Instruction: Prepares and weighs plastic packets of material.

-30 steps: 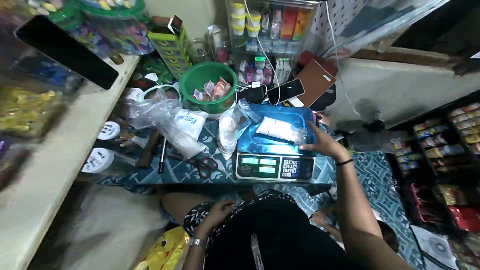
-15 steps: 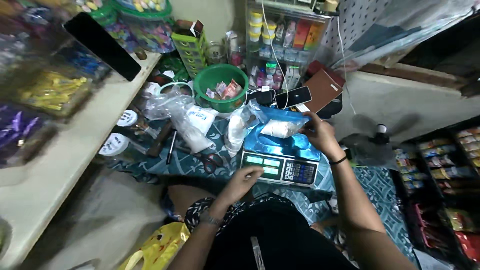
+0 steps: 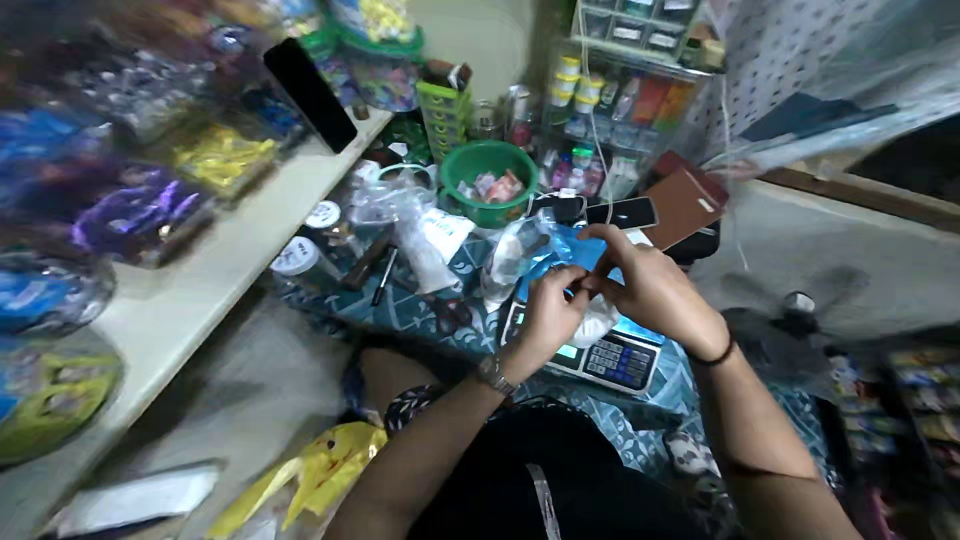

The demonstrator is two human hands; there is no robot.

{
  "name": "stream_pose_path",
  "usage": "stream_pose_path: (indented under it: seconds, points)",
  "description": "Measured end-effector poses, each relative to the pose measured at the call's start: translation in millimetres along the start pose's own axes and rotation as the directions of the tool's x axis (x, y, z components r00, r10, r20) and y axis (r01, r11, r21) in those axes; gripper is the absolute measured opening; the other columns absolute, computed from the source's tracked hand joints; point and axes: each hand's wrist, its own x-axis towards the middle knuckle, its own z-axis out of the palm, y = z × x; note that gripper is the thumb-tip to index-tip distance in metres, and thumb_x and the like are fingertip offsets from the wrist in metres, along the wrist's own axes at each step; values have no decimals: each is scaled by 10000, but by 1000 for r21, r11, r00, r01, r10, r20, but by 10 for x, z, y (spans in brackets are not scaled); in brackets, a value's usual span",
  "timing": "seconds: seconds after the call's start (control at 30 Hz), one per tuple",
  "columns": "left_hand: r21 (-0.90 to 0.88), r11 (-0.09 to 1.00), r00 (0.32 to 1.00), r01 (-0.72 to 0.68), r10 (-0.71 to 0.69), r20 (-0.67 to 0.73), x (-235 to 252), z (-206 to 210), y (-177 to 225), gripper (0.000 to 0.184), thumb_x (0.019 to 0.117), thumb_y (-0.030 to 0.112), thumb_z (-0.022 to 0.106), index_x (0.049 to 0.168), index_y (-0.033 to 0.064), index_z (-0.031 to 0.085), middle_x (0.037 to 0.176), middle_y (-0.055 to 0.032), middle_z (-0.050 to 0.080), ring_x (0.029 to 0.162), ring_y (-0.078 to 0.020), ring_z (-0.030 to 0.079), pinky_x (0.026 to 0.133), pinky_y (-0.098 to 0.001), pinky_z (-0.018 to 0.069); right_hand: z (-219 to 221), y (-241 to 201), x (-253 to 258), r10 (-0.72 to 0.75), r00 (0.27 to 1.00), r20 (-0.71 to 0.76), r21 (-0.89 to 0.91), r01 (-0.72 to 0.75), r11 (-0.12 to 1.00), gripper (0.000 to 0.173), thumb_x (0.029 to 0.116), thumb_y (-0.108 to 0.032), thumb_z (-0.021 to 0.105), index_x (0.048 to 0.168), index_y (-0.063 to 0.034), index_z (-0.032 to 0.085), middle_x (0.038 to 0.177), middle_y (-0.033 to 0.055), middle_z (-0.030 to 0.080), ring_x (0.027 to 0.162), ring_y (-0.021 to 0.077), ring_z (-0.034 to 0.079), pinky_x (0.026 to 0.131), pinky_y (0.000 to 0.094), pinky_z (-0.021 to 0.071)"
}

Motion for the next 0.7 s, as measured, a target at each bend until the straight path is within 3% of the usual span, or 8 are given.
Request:
stream_pose_path:
  seconds: [0.1,0.17,0.2,0.27,0.37,0.47,0.57,0.7]
  points:
    - [-125,992,993,-10,-5,-119,-221,-177,-97,99,926,74,720,953,-21,717,883,-90,700,734,-98,671,690,-270,592,29,49,-36,-58,995,-80,181,72,981,474,925,-174,732,1363,-88,572,905,13,734,791,130,711,737,368,607]
    - [-190,982,983,-4,-31,-183,-338,-331,-107,88,922,70,723,923,-16,708,838,-50,693,693,-54,652,661,-232,582,75,145,-55,29,989,-146,296,16,955,396,1021,-226,601,1370,-44,558,1001,62,713,865,116,693,795,326,591]
    - [-220,975,976,-6,-42,-212,-385,-403,-110,76,917,57,724,919,-16,705,818,-34,695,679,-38,648,655,-217,577,157,193,-43,97,990,-103,364,-53,930,365,1061,-237,523,1358,-27,558,1025,84,702,879,133,697,799,341,595]
    - [-242,970,964,-20,-45,-263,-452,-525,-141,67,914,42,721,922,-21,699,805,-22,699,673,-29,653,656,-204,579,481,237,39,160,976,149,535,-216,817,399,1104,-246,368,1318,16,578,1009,74,702,878,121,700,791,330,603]
    - [-194,981,942,17,-81,-325,-475,-668,-255,72,917,45,720,945,-20,703,818,-21,701,676,-27,649,660,-200,574,1095,201,208,90,903,421,753,-403,520,469,1122,-299,250,1237,8,587,998,12,715,859,74,706,779,271,605]
    - [-181,976,918,120,-179,-355,-463,-813,-420,95,929,55,720,982,-21,696,831,-32,701,697,-52,660,685,-228,579,1352,119,396,129,885,447,818,-462,343,429,1132,-289,273,1156,-21,606,907,-7,693,777,65,671,717,247,574]
    - [-271,937,895,219,-304,-326,-461,-876,-790,107,939,41,705,1002,-36,666,844,-43,689,714,-76,667,706,-246,587,1542,131,513,173,870,461,798,-492,349,363,1122,-267,364,1099,-25,633,860,-20,649,742,50,624,688,232,541]
    - [-375,847,839,376,-483,-251,-587,-842,-1112,239,936,4,689,1149,-82,626,984,-107,664,805,-104,659,756,-258,581,1782,146,527,235,803,548,730,-596,334,280,1090,-219,492,1204,12,602,953,22,629,799,71,617,730,253,540]
